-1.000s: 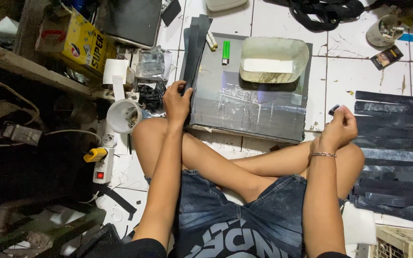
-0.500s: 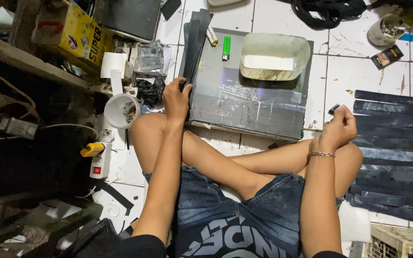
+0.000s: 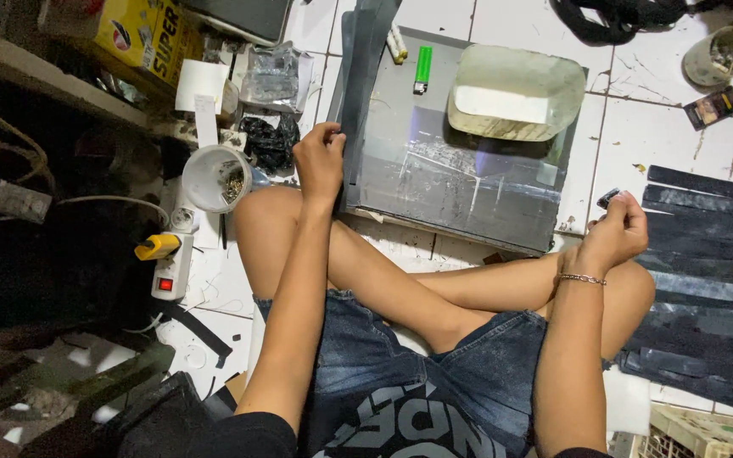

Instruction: Apply glue to leather strips and press them together to bond.

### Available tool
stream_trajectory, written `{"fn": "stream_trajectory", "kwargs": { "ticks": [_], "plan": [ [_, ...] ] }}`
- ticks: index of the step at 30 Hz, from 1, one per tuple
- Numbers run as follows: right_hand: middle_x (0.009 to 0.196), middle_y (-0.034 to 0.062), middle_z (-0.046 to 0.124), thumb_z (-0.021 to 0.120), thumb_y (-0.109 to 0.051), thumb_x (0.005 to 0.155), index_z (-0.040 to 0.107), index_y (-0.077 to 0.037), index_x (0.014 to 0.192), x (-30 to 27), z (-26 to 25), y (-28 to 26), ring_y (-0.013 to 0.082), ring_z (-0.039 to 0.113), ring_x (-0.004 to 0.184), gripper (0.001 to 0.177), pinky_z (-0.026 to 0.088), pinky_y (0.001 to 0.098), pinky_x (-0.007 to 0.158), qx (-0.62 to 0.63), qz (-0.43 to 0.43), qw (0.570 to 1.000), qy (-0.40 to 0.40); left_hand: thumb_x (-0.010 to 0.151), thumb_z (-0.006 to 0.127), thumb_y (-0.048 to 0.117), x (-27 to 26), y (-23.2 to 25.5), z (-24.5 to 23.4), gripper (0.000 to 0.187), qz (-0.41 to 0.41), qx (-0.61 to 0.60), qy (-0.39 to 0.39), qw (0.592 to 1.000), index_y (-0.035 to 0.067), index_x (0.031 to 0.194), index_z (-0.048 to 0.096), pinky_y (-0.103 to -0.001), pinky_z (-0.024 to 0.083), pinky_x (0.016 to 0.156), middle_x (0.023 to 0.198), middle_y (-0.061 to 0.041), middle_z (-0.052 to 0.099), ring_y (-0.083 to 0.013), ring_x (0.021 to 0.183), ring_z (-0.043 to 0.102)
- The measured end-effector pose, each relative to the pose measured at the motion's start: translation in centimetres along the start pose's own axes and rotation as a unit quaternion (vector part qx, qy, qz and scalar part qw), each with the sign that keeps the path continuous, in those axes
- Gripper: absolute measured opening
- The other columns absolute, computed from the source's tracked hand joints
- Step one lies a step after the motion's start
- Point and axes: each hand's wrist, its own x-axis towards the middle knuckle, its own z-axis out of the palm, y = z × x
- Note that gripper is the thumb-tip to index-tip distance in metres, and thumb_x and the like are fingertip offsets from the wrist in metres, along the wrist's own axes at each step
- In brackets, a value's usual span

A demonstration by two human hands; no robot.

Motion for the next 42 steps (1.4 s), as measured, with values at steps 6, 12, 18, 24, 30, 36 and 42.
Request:
{"fn": "stream_trajectory", "kwargs": {
  "ticks": [6, 12, 18, 24, 30, 36, 42],
  "plan": [
    [0.082, -0.0038, 0.072, 0.067, -0.010, 0.093, 0.078, -0.009, 0.100, 0.4, 0.6, 1.2, 0.0020, 0.047, 0.057, 0.013, 0.037, 0.0168, 0.049, -0.014, -0.039, 0.999, -0.007, 0.085, 0.078, 0.030, 0.2, 0.9, 1.3, 0.038, 0.045, 0.116, 0.024, 0.992, 0.002, 0.108, 0.071, -0.042, 0.056, 0.073, 0.094, -0.014, 0.071, -0.0326, 0.080, 0.069],
    [0.092, -0.0001, 0.076, 0.067, -0.014, 0.094, 0.077, -0.005, 0.106, 0.9, 0.9, 1.9, 0.0045, 0.060, 0.072, 0.017, 0.049, 0.0168, 0.061, -0.045, -0.077, 0.996, -0.011, 0.084, 0.078, 0.028, 1.6, 0.1, 2.5, 0.038, 0.069, 0.157, 0.015, 0.985, 0.001, 0.109, 0.070, -0.044, 0.055, 0.074, 0.097, -0.015, 0.069, -0.0343, 0.081, 0.068],
    [0.088, 0.0002, 0.076, 0.068, -0.015, 0.093, 0.078, -0.006, 0.105, 1.5, 0.8, 2.5, 0.0043, 0.055, 0.063, 0.018, 0.044, 0.0173, 0.052, -0.044, -0.076, 0.996, -0.001, 0.089, 0.069, 0.020, 1.7, 0.8, 1.9, 0.021, 0.042, 0.091, 0.038, 0.994, 0.002, 0.098, 0.074, -0.043, 0.055, 0.068, 0.090, -0.014, 0.070, -0.0336, 0.074, 0.067],
    [0.090, 0.0026, 0.078, 0.069, -0.011, 0.093, 0.079, -0.001, 0.103, 2.7, 0.4, 3.7, 0.0091, 0.065, 0.076, 0.017, 0.054, 0.0204, 0.069, -0.023, -0.130, 0.991, -0.014, 0.091, 0.060, 0.008, 2.3, 0.2, 0.9, 0.021, -0.020, 0.040, 0.031, 0.999, 0.002, 0.103, 0.076, -0.043, 0.057, 0.064, 0.084, -0.017, 0.079, -0.0325, 0.064, 0.073],
    [0.087, -0.0014, 0.072, 0.069, -0.010, 0.099, 0.076, -0.007, 0.110, 0.9, 0.3, 0.3, 0.0028, 0.055, 0.064, 0.013, 0.047, 0.0152, 0.057, 0.043, -0.011, 0.997, -0.062, 0.098, 0.059, 0.008, 1.5, 2.7, -2.6, 0.018, 0.125, 0.010, 0.046, 0.991, -0.001, 0.109, 0.071, -0.040, 0.055, 0.074, 0.099, -0.015, 0.077, -0.0320, 0.078, 0.071],
    [0.096, 0.0065, 0.074, 0.066, -0.014, 0.103, 0.069, -0.006, 0.110, -1.4, 0.1, -1.8, 0.0142, 0.074, 0.083, 0.011, 0.067, 0.0308, 0.077, 0.291, 0.097, 0.927, -0.213, 0.104, 0.059, 0.005, -4.3, 10.9, -6.6, 0.016, 0.110, -0.109, -0.084, 0.984, 0.003, 0.114, 0.071, -0.046, 0.056, 0.086, 0.099, -0.021, 0.073, -0.0377, 0.098, 0.073],
    [0.088, 0.0201, 0.062, 0.073, -0.009, 0.089, 0.068, 0.001, 0.097, -4.6, 0.1, -0.9, 0.0352, 0.067, 0.095, 0.014, 0.053, 0.0611, 0.100, 0.473, 0.188, 0.715, -0.480, 0.101, 0.057, 0.003, -7.7, 16.4, -2.0, 0.023, 0.070, -0.214, -0.273, 0.935, 0.002, 0.118, 0.072, -0.048, 0.055, 0.087, 0.097, -0.019, 0.075, -0.0316, 0.096, 0.072]
  ]
}}
